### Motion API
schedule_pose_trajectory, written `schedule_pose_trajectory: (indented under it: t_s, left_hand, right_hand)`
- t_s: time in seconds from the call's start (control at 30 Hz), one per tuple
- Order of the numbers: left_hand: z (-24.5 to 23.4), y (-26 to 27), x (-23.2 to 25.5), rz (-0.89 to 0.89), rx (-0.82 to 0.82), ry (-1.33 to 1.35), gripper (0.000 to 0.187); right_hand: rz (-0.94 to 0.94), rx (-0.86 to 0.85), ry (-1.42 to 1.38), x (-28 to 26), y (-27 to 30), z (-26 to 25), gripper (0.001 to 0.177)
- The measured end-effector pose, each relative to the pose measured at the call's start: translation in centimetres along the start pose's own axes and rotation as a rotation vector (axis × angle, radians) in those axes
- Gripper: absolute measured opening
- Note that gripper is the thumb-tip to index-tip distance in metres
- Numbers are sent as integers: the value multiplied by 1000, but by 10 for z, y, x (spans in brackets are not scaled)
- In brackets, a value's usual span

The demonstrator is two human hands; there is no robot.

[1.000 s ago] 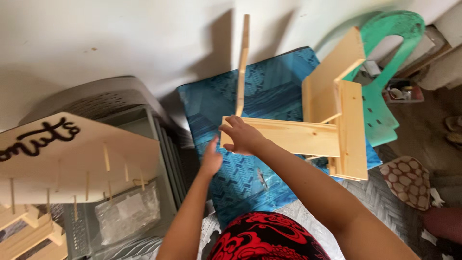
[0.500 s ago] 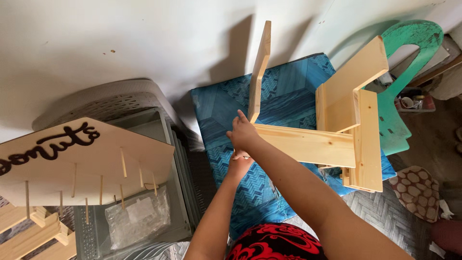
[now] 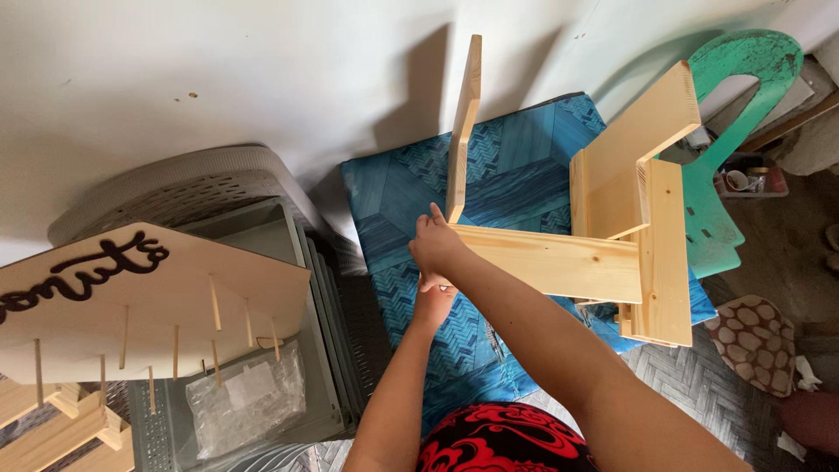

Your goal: The person disassembles a small wooden three-tiered stand by hand, removing the top shelf, middle shelf, and side supports. They place the pieces on a nearby green plastic chair and then retrieve another similar stand to begin disassembling it as well.

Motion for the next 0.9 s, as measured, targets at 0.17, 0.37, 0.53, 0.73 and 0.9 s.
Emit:
schedule_pose_trajectory:
  t_s: [0.17, 0.37, 0.53, 0.73, 0.9]
  left_hand:
    - [2, 1, -7, -127, -1, 74, 24]
    - [2, 1, -11, -92, 15, -38, 24]
    - [9, 4, -37, -94, -11, -46, 23]
    - [7, 0, -68, -211, 21, 25, 40]
    - [7, -4, -59, -348, -18, 41, 44]
  right_hand:
    - [-6, -33, 13, -2, -2, 1, 87]
    - [-17, -61, 48, -5, -8, 4, 88]
    - [-46, -75, 97, -4, -3, -9, 85]
    - [-88, 96, -31, 16, 16, -77, 68]
    - [-73, 146, -91, 14, 38, -112, 63]
Point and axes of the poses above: each hand's wrist, its own y-axis away from the middle knuckle, its own z-axis out of the palm, x = y × z, the point moved 7 cm from there along -y, towards the middle knuckle, and after that the axes turned 10 degrees about y, right-handed, at the moved point
